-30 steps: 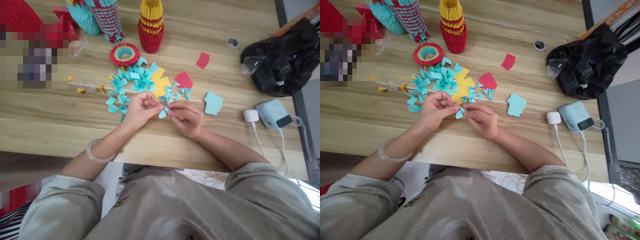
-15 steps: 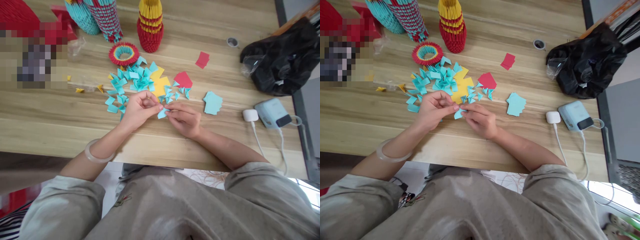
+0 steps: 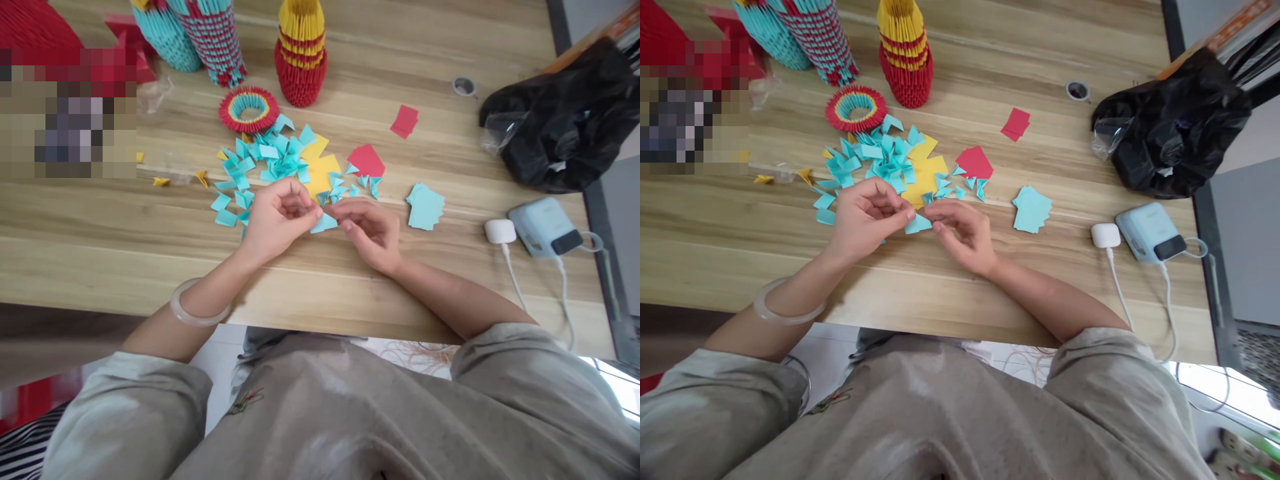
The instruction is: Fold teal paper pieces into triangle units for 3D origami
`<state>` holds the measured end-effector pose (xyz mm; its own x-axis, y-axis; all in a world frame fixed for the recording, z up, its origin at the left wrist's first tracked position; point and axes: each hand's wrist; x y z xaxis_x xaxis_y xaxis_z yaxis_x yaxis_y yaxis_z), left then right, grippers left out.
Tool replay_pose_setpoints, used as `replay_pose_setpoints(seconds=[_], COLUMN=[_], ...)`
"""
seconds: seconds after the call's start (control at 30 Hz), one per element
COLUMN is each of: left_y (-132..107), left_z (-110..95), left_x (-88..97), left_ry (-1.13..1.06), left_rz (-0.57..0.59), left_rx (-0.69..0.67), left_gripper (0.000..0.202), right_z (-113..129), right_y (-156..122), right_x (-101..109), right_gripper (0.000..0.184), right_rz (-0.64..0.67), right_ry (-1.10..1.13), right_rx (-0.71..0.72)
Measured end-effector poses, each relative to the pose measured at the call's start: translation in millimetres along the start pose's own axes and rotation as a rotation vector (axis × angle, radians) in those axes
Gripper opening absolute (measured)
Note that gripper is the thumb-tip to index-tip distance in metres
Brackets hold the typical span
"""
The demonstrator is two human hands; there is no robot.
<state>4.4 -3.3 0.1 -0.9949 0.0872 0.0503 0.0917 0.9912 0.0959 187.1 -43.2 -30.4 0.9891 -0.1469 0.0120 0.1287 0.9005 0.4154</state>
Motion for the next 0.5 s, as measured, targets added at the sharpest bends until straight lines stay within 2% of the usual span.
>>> replay_pose_setpoints(seconds=[0.1,0.17,0.33,0.5], left_y=[-1.3,-1.6,-0.6,-1.9], left_z=[-2.3,-3.3,-2.3,-0.1], left_x=[-0.7,-1.0,-1.1,-2.8], left_ry=[-0.006,-0.017,-0.011,0.016], left_rz=[0.056,0.086,0.107,0.074], left_rx=[-0.014,0.000,0.057,0.016], left_gripper=[0.035,0.034,0.037,0.037], right_z=[0.2,-0.1,0.0,0.3], right_y=[4.1,7.0,10.1,10.1], right_x=[-3.4,-4.9,-6.0,-6.6], right_gripper=[0.023,0.026,0.029,0.030], right_rz=[0.044,0.055,0.015,0.010], right_ry=[0.147,0.211,0.256,0.251], right_rx=[-0.293,-0.382,-0.454,-0.462])
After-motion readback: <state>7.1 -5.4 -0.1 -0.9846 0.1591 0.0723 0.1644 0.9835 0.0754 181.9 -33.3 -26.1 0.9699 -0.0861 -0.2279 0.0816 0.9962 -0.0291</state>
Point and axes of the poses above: each hand's wrist, its own y-axis towards the middle knuckle, its own x-axis out of the back of the hand, z = x × y, and after that the axes turned 12 degrees about -z, right-handed
